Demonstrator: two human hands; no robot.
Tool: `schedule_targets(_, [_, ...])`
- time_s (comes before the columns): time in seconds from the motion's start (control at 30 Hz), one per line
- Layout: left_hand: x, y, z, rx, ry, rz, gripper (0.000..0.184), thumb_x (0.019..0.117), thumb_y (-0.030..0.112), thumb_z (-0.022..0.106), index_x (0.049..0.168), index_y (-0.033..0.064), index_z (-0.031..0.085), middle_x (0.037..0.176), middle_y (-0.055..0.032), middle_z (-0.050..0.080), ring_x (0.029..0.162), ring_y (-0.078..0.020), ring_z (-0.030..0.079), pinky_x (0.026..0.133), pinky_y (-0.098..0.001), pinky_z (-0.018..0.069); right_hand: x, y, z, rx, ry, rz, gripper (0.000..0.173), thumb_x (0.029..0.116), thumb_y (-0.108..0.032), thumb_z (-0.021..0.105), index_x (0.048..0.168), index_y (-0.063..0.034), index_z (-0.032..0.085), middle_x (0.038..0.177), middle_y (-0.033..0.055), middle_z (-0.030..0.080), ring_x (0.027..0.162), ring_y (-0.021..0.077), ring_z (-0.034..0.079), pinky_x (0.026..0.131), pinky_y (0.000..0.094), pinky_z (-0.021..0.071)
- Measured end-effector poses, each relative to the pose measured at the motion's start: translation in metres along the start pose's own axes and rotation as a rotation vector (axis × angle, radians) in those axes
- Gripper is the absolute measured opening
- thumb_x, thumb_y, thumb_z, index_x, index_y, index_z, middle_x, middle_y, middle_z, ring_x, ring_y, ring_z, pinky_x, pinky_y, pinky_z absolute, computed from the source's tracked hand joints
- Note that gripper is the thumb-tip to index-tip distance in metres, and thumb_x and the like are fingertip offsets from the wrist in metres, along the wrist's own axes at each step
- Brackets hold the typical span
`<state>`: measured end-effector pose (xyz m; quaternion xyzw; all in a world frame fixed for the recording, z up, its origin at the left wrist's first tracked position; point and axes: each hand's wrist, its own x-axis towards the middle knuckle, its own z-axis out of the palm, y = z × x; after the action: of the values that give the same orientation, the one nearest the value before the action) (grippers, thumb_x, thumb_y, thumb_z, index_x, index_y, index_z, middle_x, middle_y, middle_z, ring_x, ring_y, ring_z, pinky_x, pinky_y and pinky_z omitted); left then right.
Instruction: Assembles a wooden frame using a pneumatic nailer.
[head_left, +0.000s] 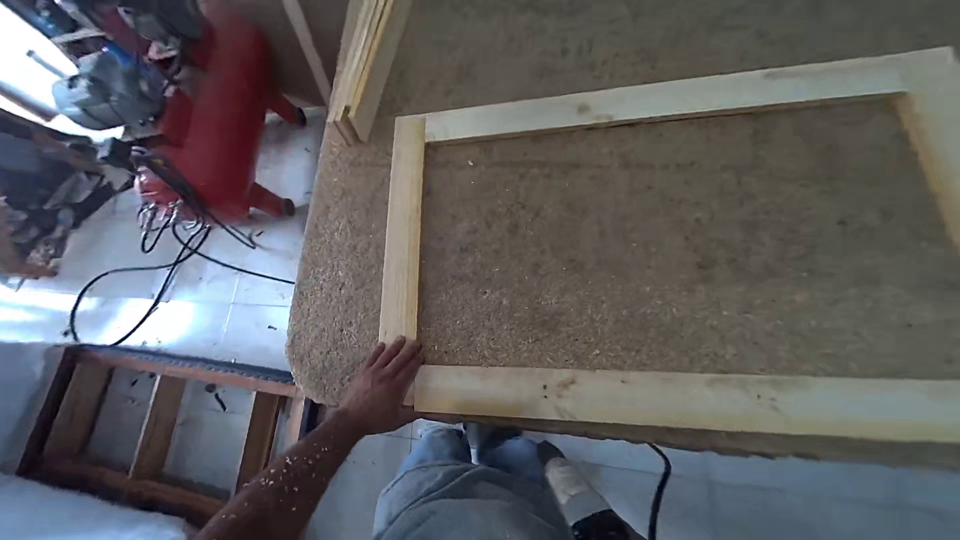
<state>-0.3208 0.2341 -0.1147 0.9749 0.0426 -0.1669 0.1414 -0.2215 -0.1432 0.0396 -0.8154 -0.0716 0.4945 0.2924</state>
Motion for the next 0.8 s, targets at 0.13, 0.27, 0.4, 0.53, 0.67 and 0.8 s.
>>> schedule_targets(0.13, [-0.004,0.005,0.01,-0.09,0.028,-0.038,0.082,0.0861,0.058,0.072,0.154,0.0186,0.049,0.166,0.001,0.036,0.158,-0.0215,0.022,0.128,-0.0546,0.0164,0.005,-0.003,0.036,0.013,-0.02,-0.055,0.056,0.0875,-0.041,0.079,0.121,0.0025,0.068,0.1,0.0186,0.074,0.096,0.029,0.072,0.091,0.0516,0.0561])
schedule_targets(0.27, [-0.004,0.008,0.005,-0.084,-0.018,-0.042,0.081,0.0892,0.055,0.069,0.157,0.0187,0.044,0.167,-0.0006,0.034,0.158,-0.0232,0.02,0.128,-0.0541,0.0161,0.03,-0.001,0.08,-0.003,-0.013,-0.116,0.06,0.0851,-0.05,0.078,0.126,-0.0079,0.067,0.1,0.0118,0.075,0.096,0.0256,0.073,0.089,0.0524,0.058])
schedule_targets(0.4, [0.002,0.003,-0.004,0.021,-0.127,-0.002,0.084,0.0892,0.067,0.061,0.158,0.0223,0.042,0.169,-0.0009,0.031,0.157,-0.0264,0.022,0.125,-0.0575,0.02,0.051,-0.03,0.124,0.013,0.034,-0.105,0.062,0.0853,-0.053,0.074,0.134,-0.0166,0.064,0.11,0.008,0.074,0.103,0.0224,0.072,0.092,0.0512,0.0572])
schedule_targets(0.53, [0.012,-0.009,-0.007,0.066,-0.094,0.119,0.082,0.0853,0.076,0.059,0.151,0.0264,0.051,0.162,-0.0081,0.042,0.148,-0.0349,0.038,0.114,-0.0625,0.0335,0.072,-0.057,0.157,0.174,0.123,-0.023,0.058,0.0892,-0.045,0.073,0.136,-0.0146,0.061,0.112,0.0075,0.073,0.104,0.02,0.07,0.094,0.0467,0.0568])
schedule_targets(0.67, [0.023,-0.015,-0.015,0.079,-0.162,0.23,0.08,0.0861,0.077,0.056,0.151,0.0306,0.051,0.156,-0.0137,0.047,0.143,-0.0387,0.043,0.11,-0.0641,0.0365,0.076,-0.073,0.179,0.319,0.237,0.091,0.048,0.0897,-0.035,0.073,0.128,-0.0083,0.065,0.109,0.0078,0.072,0.101,0.0179,0.07,0.093,0.0414,0.0569])
schedule_targets(0.8, [0.06,-0.032,-0.041,0.073,-0.267,0.704,0.074,0.0839,0.059,0.075,0.148,0.0312,0.054,0.155,-0.0077,0.049,0.142,-0.0318,0.045,0.116,-0.0623,0.0324,0.077,-0.084,0.191,0.353,0.32,0.122,0.043,0.0898,-0.036,0.07,0.123,-0.0082,0.067,0.103,0.0062,0.073,0.094,0.0157,0.07,0.088,0.0395,0.0578])
